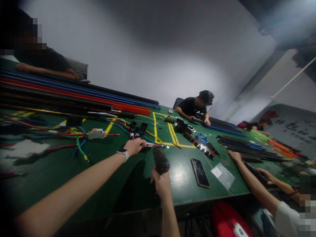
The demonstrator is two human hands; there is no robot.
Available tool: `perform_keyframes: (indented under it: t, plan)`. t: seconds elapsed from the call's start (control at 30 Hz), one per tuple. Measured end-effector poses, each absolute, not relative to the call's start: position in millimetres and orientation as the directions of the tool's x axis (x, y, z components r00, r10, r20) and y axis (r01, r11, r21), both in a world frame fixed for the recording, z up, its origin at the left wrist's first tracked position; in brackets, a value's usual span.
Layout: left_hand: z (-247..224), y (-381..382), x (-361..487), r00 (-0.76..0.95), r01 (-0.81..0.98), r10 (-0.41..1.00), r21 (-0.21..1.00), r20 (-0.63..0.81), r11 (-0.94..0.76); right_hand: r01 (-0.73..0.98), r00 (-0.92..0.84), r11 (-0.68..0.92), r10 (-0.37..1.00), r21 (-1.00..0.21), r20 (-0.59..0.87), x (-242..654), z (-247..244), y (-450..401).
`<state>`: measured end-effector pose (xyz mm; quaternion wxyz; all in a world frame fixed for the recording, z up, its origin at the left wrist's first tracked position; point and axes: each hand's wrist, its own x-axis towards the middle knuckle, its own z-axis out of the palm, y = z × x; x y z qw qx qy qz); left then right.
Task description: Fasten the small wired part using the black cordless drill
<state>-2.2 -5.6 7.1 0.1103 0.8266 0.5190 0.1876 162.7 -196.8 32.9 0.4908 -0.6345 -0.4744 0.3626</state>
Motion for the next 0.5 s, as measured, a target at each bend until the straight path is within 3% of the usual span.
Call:
perform_keyframes:
  t: [0.5]
  plan:
    - [10.9,-7.5,-3.0,0.385,0.812,0.907,0.405,0.168,-0.420,0.257,0.272,-0.063,0.962,-0.964,0.010,159.1,39.8,-198.1]
